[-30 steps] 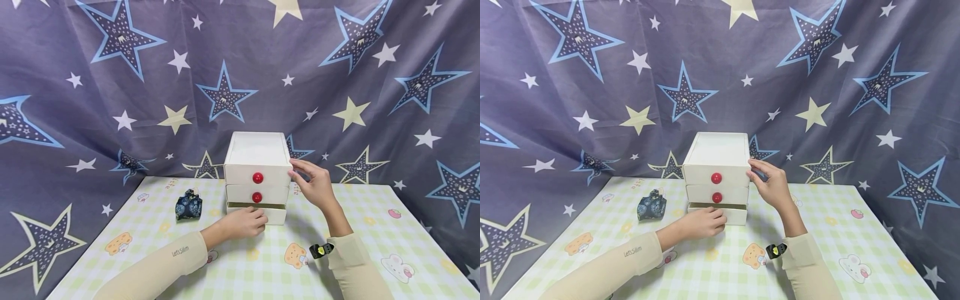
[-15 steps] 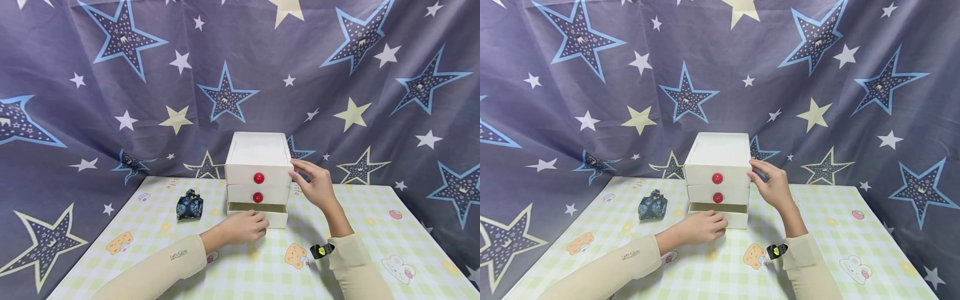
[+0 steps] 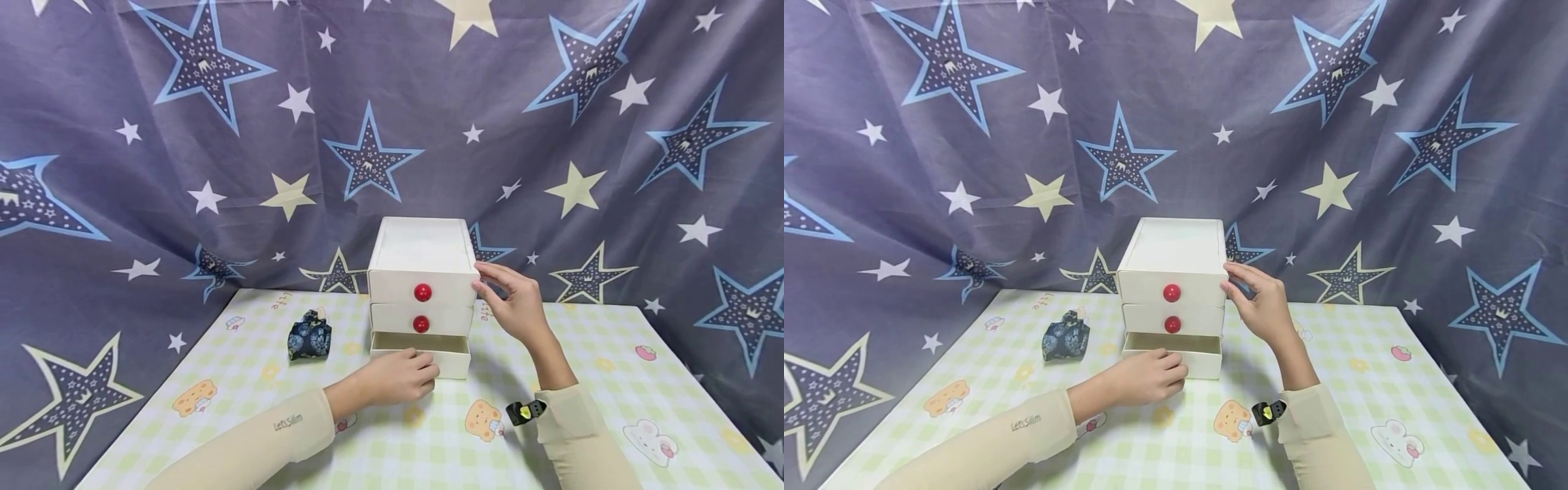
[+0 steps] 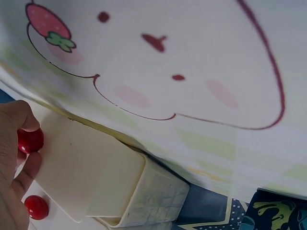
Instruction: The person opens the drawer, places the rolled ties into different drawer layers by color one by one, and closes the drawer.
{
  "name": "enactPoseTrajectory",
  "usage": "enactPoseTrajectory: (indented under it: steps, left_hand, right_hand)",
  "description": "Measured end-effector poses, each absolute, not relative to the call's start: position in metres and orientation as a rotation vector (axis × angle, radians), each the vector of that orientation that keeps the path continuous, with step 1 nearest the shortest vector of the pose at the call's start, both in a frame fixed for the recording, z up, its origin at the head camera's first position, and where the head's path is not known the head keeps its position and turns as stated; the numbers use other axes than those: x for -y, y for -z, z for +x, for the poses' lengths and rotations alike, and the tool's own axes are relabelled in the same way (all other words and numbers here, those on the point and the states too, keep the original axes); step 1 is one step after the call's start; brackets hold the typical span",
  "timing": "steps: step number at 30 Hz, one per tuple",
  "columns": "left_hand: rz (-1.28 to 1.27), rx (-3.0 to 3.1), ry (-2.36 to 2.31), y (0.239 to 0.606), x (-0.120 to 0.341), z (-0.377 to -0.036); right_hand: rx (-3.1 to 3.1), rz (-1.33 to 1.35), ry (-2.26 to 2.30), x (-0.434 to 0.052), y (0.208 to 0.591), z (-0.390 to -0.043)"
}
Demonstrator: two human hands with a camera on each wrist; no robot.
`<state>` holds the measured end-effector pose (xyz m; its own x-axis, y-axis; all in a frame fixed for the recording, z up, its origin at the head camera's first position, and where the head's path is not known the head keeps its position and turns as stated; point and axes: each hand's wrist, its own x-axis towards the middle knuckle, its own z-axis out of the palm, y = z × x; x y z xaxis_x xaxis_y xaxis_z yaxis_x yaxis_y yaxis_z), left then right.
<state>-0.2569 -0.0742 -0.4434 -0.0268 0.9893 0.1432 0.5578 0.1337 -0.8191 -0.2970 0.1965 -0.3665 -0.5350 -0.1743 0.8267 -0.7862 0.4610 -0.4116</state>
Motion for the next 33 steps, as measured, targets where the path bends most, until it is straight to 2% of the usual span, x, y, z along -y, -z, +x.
enactPoseTrajectory:
  steps: [33]
  left_hand:
    - [-1.574,1.662,-0.710,0.441,0.076,-0.232]
  right_hand:
    - [1.964,0.816,-1.096,-0.196,0.367,-0.297]
